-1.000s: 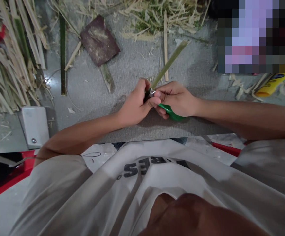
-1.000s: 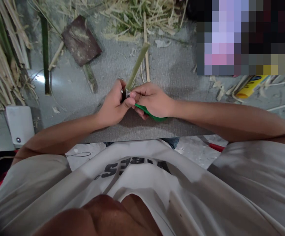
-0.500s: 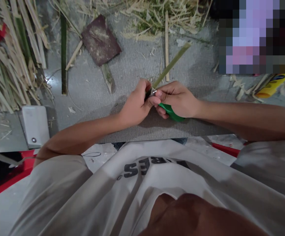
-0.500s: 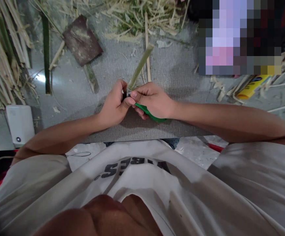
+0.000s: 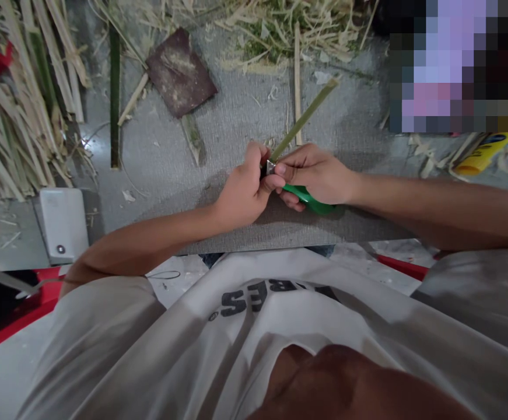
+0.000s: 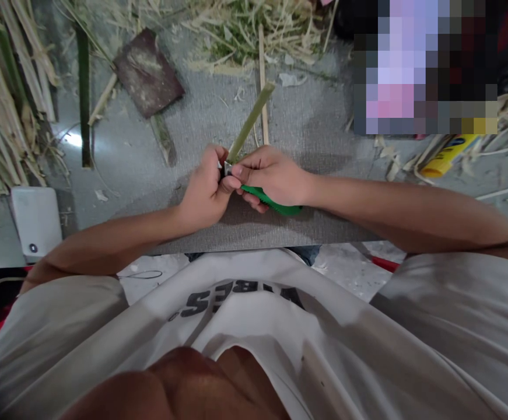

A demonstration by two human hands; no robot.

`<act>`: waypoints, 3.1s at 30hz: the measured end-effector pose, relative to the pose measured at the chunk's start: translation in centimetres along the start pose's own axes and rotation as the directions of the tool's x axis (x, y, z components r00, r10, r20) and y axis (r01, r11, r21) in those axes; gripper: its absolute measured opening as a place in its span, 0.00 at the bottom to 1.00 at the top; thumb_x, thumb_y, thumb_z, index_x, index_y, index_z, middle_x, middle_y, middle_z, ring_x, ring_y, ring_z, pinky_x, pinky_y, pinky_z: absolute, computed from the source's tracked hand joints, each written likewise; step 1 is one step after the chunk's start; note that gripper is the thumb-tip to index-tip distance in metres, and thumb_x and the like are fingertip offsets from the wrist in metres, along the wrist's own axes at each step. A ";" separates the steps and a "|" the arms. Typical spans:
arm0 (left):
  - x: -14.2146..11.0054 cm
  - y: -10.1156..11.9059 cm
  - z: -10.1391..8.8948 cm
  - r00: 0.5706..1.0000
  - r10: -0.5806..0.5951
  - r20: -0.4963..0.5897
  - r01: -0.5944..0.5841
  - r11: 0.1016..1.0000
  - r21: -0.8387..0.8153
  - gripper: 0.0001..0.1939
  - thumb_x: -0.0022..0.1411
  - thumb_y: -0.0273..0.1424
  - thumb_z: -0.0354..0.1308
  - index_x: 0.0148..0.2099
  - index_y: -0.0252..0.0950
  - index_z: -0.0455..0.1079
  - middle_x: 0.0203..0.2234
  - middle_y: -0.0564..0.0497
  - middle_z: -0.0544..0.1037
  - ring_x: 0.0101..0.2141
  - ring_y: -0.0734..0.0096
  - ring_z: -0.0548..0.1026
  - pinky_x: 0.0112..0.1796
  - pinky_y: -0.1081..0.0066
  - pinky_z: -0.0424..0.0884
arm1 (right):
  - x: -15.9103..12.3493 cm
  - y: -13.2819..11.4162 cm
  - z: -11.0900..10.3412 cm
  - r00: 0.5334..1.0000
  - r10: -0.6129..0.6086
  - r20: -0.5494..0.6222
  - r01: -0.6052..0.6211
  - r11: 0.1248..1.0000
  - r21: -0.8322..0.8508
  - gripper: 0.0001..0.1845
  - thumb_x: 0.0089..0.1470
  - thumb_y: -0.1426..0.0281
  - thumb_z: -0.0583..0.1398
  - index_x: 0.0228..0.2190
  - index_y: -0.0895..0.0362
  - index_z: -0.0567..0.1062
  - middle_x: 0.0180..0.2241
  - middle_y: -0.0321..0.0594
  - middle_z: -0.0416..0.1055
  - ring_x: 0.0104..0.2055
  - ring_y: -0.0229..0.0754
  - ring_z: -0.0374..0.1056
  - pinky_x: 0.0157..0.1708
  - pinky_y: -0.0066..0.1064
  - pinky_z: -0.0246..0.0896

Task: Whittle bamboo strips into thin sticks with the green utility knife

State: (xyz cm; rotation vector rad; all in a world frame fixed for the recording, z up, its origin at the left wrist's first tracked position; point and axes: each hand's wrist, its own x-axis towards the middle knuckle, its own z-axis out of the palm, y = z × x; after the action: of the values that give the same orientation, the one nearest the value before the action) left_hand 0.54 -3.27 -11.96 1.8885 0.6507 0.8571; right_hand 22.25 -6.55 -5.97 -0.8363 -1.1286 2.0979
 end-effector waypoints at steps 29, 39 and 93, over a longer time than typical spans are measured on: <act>0.2 0.6 -0.5 1.000 -0.014 -0.009 0.015 0.992 0.128 0.30 0.76 0.67 0.53 0.52 0.47 0.60 0.34 0.53 0.75 0.26 0.67 0.71 0.27 0.60 0.63 | -0.3 1.2 1.3 0.979 -0.141 -0.146 0.132 0.989 -0.069 0.32 0.72 0.42 0.68 0.31 0.57 0.73 0.22 0.34 0.67 0.21 0.34 0.64 0.20 0.25 0.67; 0.4 0.8 -0.4 0.999 -0.010 0.038 0.008 0.999 0.047 0.28 0.79 0.65 0.51 0.52 0.44 0.59 0.31 0.55 0.72 0.27 0.68 0.70 0.29 0.62 0.65 | 0.4 -0.2 -0.9 0.993 0.052 0.110 -0.055 0.998 0.023 0.32 0.67 0.43 0.74 0.33 0.59 0.76 0.21 0.32 0.66 0.19 0.36 0.66 0.16 0.27 0.66; 0.2 0.9 -0.1 0.991 -0.132 0.033 0.133 0.990 -0.041 0.30 0.77 0.67 0.52 0.51 0.45 0.59 0.29 0.56 0.68 0.27 0.68 0.72 0.30 0.62 0.66 | 0.2 -0.4 -0.3 0.993 0.116 0.014 -0.115 0.990 -0.078 0.35 0.65 0.39 0.73 0.30 0.56 0.74 0.20 0.34 0.66 0.19 0.37 0.64 0.16 0.30 0.64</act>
State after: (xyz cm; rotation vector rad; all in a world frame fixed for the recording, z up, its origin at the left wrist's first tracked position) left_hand 0.64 -3.43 -11.02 1.7946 0.7256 0.7506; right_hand 22.45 -6.11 -5.78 -0.9403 -1.2037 2.1718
